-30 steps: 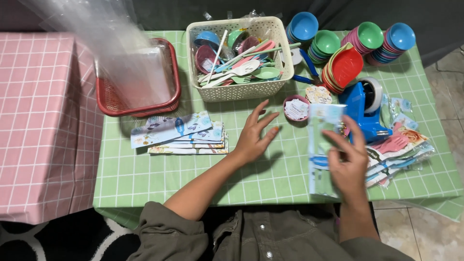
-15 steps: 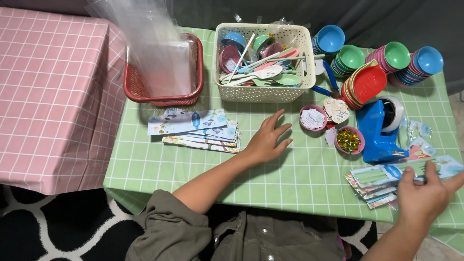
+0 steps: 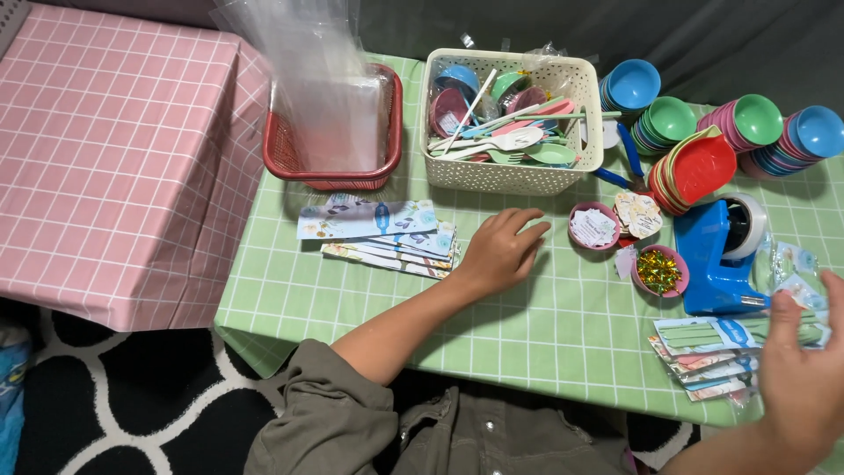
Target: The person is packaging plastic spoons and forks into individual plastic bags and sealing them at a workstation.
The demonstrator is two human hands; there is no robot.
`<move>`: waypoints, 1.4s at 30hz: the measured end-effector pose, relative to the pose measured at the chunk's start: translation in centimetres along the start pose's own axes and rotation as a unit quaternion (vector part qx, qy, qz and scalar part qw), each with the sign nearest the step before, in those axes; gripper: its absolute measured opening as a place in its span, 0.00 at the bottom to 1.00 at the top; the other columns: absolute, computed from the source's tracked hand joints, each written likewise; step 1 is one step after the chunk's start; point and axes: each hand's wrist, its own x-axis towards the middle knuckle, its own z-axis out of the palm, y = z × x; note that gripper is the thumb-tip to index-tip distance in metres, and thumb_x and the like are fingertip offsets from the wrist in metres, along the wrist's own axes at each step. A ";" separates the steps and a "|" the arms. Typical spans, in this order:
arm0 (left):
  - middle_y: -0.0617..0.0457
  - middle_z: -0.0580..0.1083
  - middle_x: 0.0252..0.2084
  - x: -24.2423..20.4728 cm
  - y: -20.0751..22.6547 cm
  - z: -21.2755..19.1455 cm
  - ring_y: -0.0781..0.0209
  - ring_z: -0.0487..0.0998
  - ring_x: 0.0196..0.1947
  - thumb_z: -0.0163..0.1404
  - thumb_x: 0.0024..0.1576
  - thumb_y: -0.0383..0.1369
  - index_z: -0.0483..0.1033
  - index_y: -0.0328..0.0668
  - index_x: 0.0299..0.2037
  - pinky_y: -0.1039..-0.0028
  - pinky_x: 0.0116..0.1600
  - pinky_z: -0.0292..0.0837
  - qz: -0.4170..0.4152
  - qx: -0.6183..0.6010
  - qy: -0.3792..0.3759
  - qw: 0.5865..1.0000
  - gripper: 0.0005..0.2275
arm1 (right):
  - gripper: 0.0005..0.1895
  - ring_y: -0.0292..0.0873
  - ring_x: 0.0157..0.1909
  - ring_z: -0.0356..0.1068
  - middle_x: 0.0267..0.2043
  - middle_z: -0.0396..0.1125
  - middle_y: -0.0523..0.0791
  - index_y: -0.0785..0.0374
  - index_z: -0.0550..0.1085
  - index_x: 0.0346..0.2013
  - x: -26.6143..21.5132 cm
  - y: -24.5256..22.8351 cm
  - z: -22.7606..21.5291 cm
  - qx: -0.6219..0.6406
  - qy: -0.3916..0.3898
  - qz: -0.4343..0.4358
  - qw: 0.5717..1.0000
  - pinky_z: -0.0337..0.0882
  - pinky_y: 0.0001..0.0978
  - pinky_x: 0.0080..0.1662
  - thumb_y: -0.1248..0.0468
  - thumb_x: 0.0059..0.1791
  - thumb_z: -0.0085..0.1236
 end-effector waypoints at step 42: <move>0.70 0.78 0.39 1.6 -14.9 -22.9 0.69 0.77 0.39 0.66 0.45 0.51 0.71 0.61 0.41 0.61 0.54 0.56 -0.414 0.101 0.282 0.860 0.20 | 0.08 0.43 0.52 0.67 0.49 0.71 0.37 0.52 0.78 0.42 -2.8 -12.1 20.4 0.121 -0.207 -0.454 0.858 0.44 0.63 0.69 0.58 0.49 0.57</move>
